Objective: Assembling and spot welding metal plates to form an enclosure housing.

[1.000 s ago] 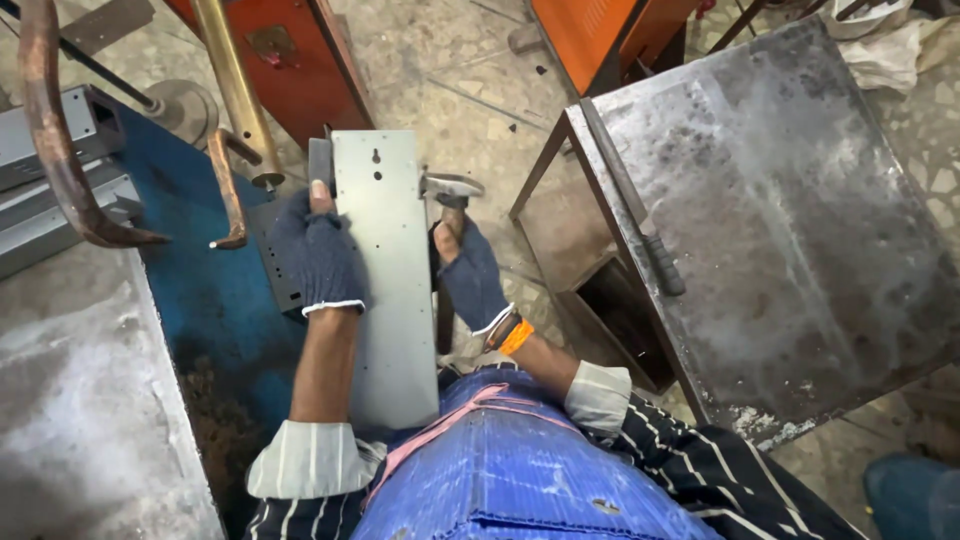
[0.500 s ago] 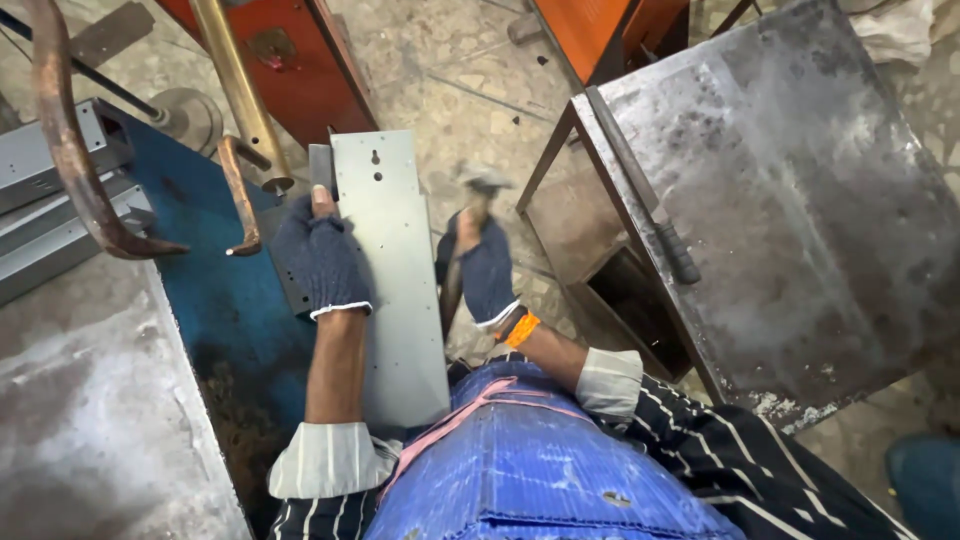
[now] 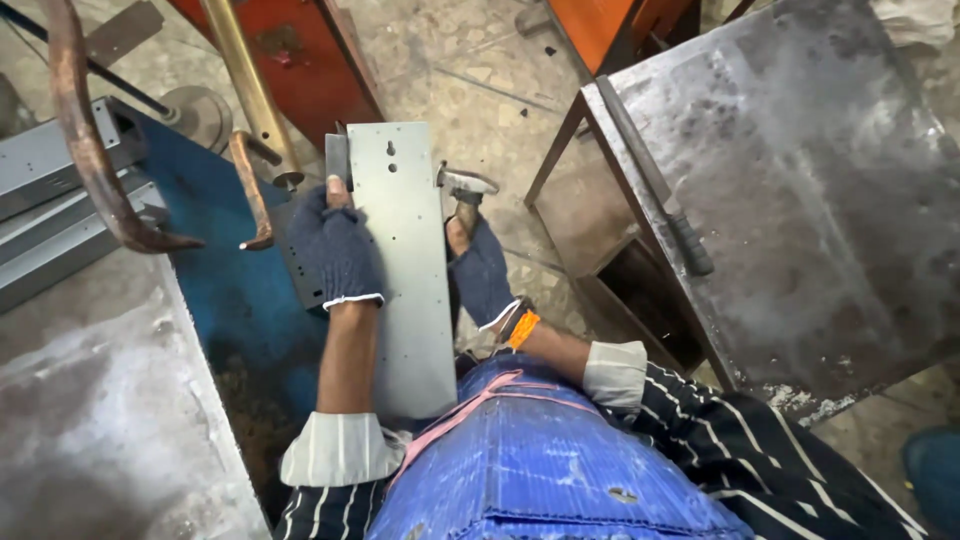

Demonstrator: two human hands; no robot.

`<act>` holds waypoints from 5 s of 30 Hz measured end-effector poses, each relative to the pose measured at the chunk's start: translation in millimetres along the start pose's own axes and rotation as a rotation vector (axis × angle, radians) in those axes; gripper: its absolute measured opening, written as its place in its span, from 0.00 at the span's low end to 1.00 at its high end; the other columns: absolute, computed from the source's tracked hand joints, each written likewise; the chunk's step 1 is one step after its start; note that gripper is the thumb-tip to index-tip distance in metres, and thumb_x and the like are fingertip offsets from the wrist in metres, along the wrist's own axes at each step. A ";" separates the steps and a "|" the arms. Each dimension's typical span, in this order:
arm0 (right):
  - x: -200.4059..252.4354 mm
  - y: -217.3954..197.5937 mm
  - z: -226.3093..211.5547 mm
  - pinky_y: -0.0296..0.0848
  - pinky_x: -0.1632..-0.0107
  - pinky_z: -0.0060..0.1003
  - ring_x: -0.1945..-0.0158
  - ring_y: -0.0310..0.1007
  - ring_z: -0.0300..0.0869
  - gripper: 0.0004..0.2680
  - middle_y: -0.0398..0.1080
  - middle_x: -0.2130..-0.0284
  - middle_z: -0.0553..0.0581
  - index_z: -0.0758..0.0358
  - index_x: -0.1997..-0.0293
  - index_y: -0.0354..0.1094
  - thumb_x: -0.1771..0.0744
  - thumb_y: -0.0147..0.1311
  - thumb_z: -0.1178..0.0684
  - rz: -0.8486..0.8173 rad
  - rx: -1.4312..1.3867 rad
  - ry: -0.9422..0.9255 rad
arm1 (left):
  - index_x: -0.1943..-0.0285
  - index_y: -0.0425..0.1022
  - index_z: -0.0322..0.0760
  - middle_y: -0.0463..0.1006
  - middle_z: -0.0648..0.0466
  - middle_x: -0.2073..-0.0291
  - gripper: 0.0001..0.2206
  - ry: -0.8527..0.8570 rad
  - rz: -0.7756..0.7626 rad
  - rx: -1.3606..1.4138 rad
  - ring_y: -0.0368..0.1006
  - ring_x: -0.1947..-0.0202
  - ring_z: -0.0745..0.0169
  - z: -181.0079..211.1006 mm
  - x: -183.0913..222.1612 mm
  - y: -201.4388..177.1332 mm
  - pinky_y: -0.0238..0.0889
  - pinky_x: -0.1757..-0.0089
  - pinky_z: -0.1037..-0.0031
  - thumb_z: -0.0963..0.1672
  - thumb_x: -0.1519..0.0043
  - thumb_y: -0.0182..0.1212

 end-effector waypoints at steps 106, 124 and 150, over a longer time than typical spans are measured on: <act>7.9 -38.6 -35.5 0.62 0.76 0.34 0.80 0.63 0.36 0.16 0.63 0.82 0.47 0.62 0.65 0.64 0.28 0.45 0.39 0.175 -0.158 0.156 | 0.74 0.70 0.34 0.65 0.60 0.82 0.18 -0.073 0.069 0.000 0.55 0.79 0.72 19.3 36.7 -14.3 0.48 0.73 0.72 0.47 0.31 0.59; -6.1 -43.3 -35.1 0.67 0.67 0.33 0.71 0.65 0.34 0.19 0.65 0.75 0.51 0.64 0.61 0.68 0.24 0.44 0.37 0.036 0.228 -0.059 | 0.72 0.70 0.33 0.68 0.61 0.80 0.17 0.079 0.048 -0.038 0.59 0.77 0.74 28.2 31.2 -7.0 0.54 0.72 0.73 0.47 0.30 0.59; -22.2 -44.3 -26.4 0.67 0.66 0.32 0.68 0.63 0.33 0.13 0.64 0.72 0.49 0.64 0.56 0.69 0.25 0.51 0.43 -0.221 0.260 -0.018 | 0.67 0.73 0.32 0.68 0.59 0.79 0.16 -0.103 0.084 0.141 0.58 0.77 0.71 -33.6 13.0 4.9 0.51 0.72 0.72 0.48 0.30 0.55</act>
Point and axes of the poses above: each hand's wrist, its own x-axis away from the middle knuckle, its own y-axis out of the palm, z = x × y, the point moved 10 cm from there along -x, towards the middle knuckle
